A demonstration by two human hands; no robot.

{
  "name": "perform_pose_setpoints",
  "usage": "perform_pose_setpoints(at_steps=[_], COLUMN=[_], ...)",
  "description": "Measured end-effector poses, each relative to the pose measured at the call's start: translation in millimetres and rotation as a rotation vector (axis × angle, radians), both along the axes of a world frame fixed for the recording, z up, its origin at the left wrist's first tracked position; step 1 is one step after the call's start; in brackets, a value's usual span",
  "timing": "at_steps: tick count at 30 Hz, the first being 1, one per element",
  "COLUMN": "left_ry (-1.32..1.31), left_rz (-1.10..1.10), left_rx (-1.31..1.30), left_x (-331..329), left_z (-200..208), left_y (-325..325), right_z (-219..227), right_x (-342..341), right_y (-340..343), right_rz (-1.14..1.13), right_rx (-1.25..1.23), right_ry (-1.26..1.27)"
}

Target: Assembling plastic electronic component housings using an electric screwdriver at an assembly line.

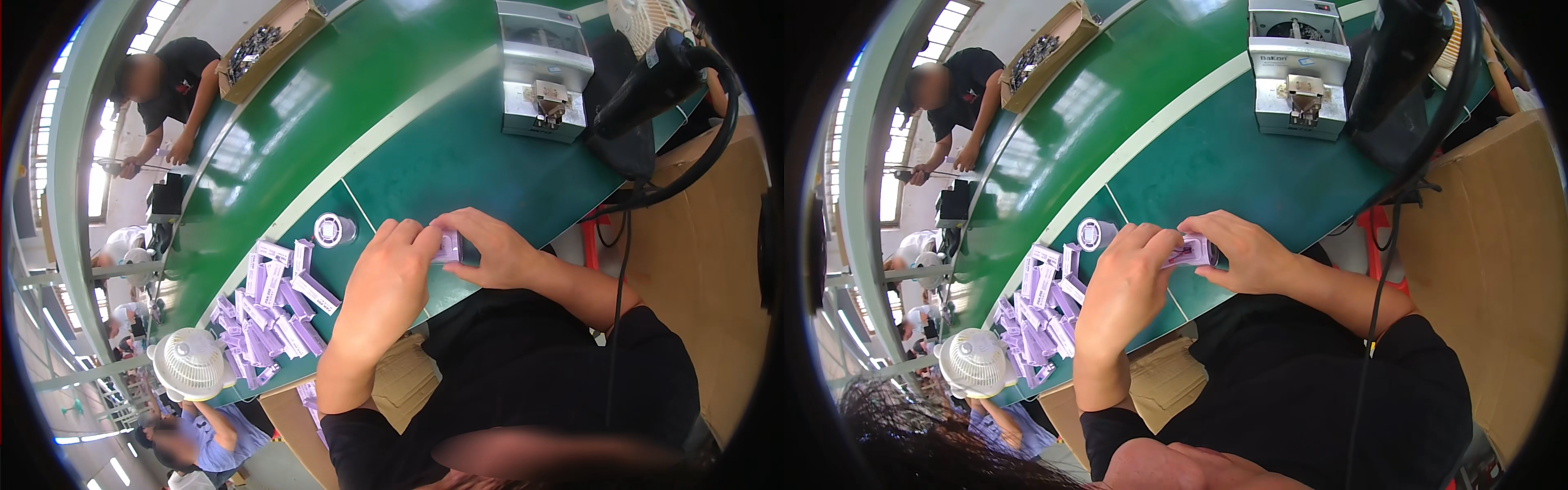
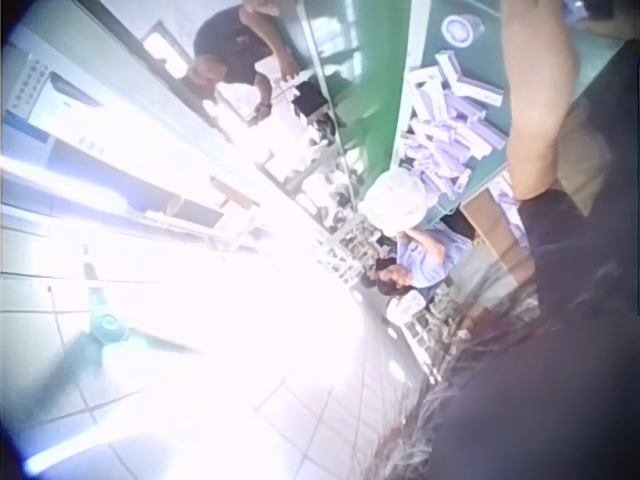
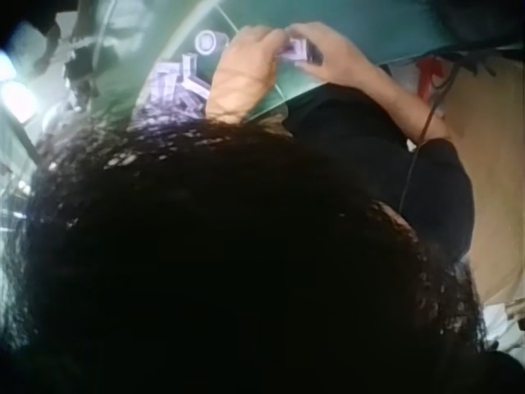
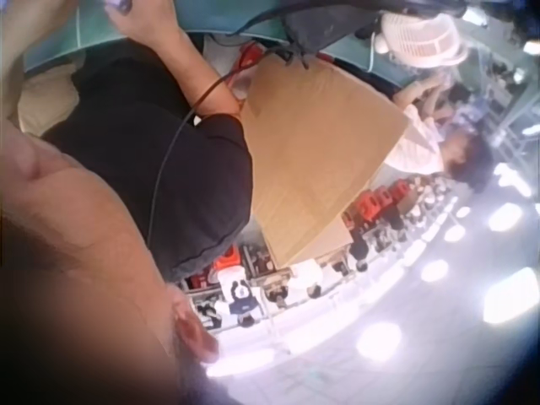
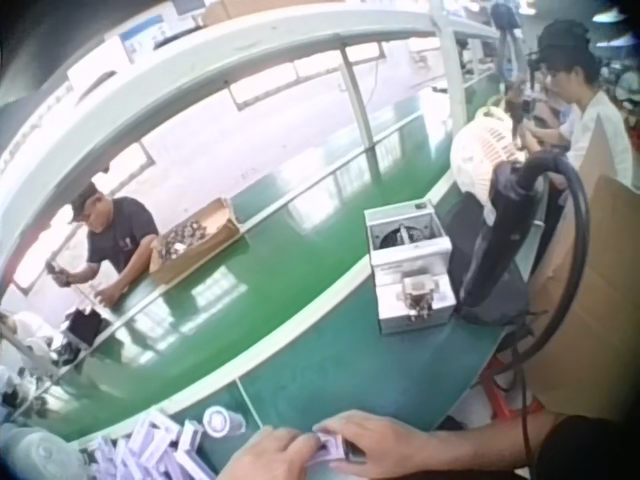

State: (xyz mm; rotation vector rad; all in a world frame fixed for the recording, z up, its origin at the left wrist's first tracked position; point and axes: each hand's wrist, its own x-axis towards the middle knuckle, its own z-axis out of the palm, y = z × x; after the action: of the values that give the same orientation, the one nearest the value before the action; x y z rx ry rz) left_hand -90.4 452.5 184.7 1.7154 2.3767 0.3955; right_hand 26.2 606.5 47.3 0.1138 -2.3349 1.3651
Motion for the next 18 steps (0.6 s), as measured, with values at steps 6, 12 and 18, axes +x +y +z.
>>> perform_pose_setpoints(at_steps=[6,12,18], left_ry=[0.013,-0.159,-0.251], left_rz=[-0.091,-0.066,-0.016], left_rx=[-0.060,0.160,0.273], left_x=[-9.1,-13.8,-8.9], left_z=[-5.8,-14.9,-25.7], left_y=[9.8,2.6,-0.2], right_z=[31.8,65.0,102.6], right_x=[11.3,26.1,17.4], right_y=[18.5,84.9,136.8], right_rz=[-0.157,-0.982,-0.775], right_rx=[0.119,0.344,-0.295], right_ry=[0.182,0.948,0.774])
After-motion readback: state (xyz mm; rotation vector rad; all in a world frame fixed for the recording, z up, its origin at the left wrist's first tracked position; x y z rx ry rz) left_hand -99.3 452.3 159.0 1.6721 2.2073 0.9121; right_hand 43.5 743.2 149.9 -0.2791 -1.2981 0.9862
